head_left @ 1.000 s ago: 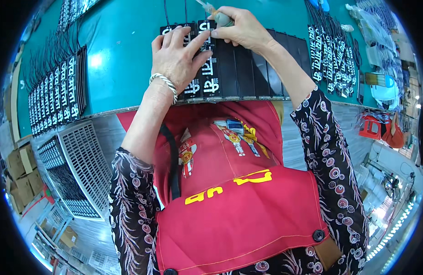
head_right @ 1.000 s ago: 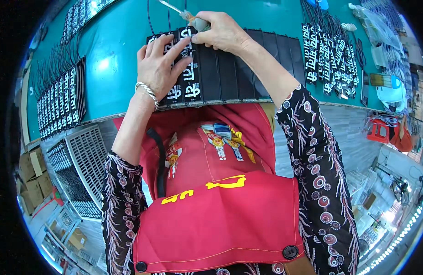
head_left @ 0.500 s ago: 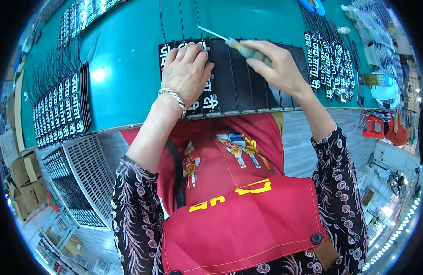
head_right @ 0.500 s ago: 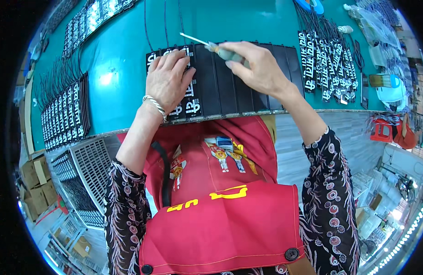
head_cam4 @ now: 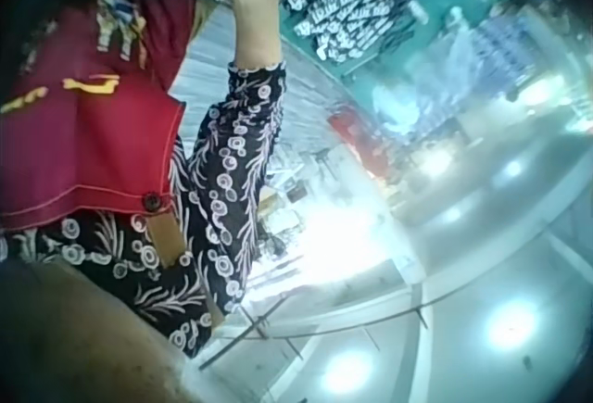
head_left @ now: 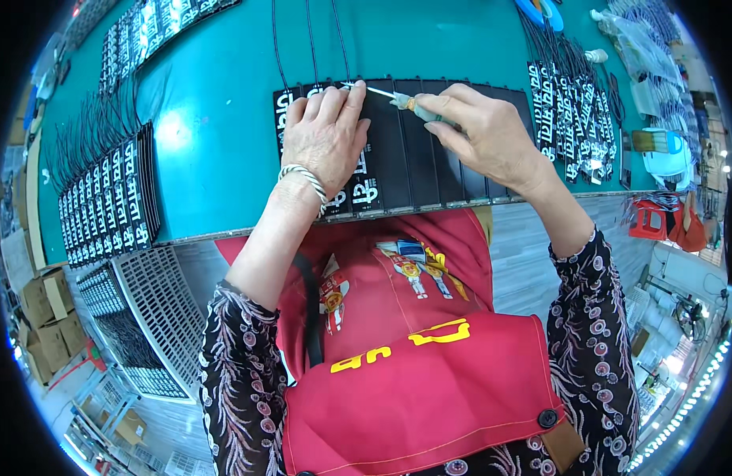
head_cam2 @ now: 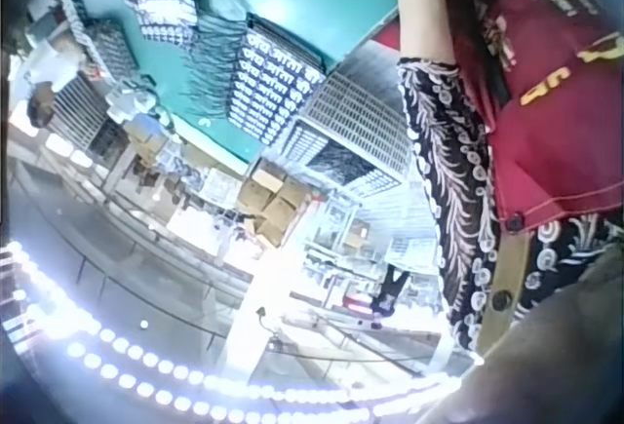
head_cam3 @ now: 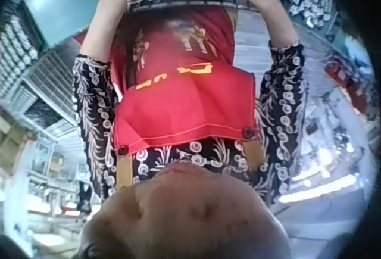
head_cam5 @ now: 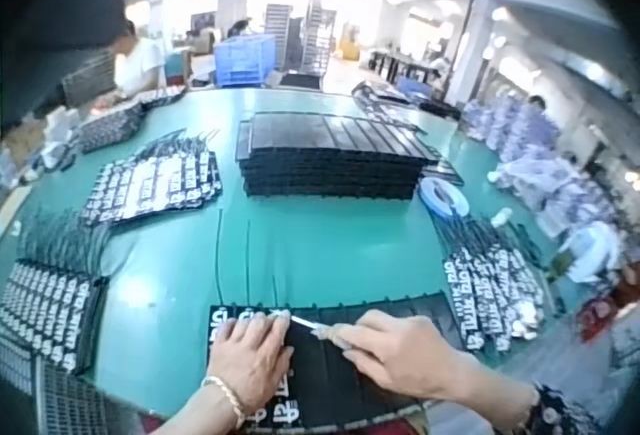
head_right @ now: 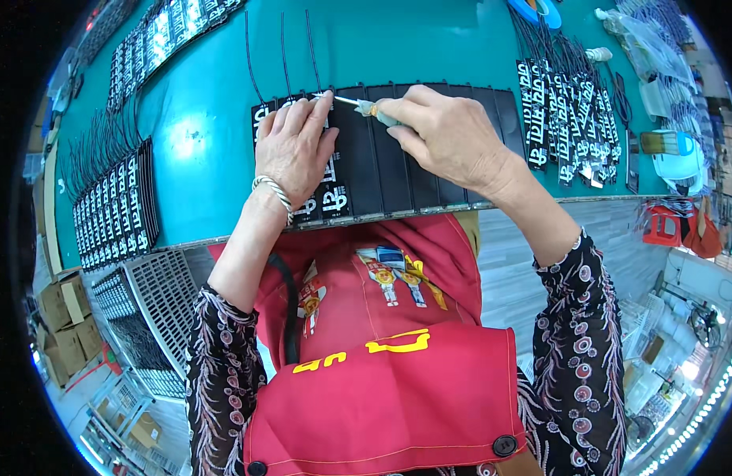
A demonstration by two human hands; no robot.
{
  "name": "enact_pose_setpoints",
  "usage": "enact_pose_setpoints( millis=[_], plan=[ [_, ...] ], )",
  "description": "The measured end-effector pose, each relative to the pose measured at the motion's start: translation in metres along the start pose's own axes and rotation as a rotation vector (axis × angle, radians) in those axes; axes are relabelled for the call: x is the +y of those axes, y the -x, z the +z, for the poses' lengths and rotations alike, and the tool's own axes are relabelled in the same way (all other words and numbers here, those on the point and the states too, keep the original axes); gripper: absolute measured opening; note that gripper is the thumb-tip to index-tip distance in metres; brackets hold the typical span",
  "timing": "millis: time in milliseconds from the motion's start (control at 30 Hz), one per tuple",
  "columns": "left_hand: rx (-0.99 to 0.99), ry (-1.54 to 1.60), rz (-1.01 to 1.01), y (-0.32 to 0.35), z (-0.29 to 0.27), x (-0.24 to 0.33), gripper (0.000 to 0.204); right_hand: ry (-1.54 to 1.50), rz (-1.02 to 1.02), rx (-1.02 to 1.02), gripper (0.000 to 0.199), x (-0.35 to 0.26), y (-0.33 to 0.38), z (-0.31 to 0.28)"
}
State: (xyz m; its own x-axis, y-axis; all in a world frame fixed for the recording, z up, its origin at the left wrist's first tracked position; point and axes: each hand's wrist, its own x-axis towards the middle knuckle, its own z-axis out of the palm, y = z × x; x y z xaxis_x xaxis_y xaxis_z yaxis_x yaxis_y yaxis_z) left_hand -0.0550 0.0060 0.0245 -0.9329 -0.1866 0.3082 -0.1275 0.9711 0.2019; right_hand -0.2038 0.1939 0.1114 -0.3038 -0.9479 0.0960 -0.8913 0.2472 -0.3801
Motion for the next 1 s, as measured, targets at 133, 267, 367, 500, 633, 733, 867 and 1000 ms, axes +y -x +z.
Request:
enact_pose_setpoints(
  millis=[133,267,367,500,633,733,867,1000],
  plan=[
    [0.014,0.017,-0.004,-0.005,0.003,-0.004,0.053,0.114,-0.045,-0.062,0.031,-0.002,-0.021,-0.013],
    [-0.035,0.056,-0.047,-0.012,0.001,-0.015,0.054,0.209,-0.124,-0.128,0.026,-0.007,-0.054,-0.025],
    [0.001,0.096,-0.048,-0.018,0.004,-0.027,0.056,0.246,-0.161,-0.216,0.023,-0.01,-0.089,-0.037],
    [0.001,0.124,-0.055,-0.027,0.006,-0.041,0.062,0.313,-0.248,-0.321,0.021,-0.012,-0.136,-0.046],
    [-0.01,0.178,-0.073,-0.036,0.006,-0.039,0.066,0.433,-0.153,-0.436,0.014,-0.024,-0.172,-0.058],
    [-0.027,0.176,-0.112,-0.043,-0.004,-0.036,0.067,0.41,-0.103,-0.509,0.013,-0.029,-0.192,-0.074],
    [-0.054,0.179,-0.141,-0.058,-0.02,-0.008,0.063,0.307,-0.044,-0.511,0.015,-0.009,-0.142,-0.095],
    [-0.042,0.107,-0.136,-0.067,-0.026,0.014,0.052,-0.016,0.224,-0.485,0.035,0.031,-0.062,-0.084]
  ],
)
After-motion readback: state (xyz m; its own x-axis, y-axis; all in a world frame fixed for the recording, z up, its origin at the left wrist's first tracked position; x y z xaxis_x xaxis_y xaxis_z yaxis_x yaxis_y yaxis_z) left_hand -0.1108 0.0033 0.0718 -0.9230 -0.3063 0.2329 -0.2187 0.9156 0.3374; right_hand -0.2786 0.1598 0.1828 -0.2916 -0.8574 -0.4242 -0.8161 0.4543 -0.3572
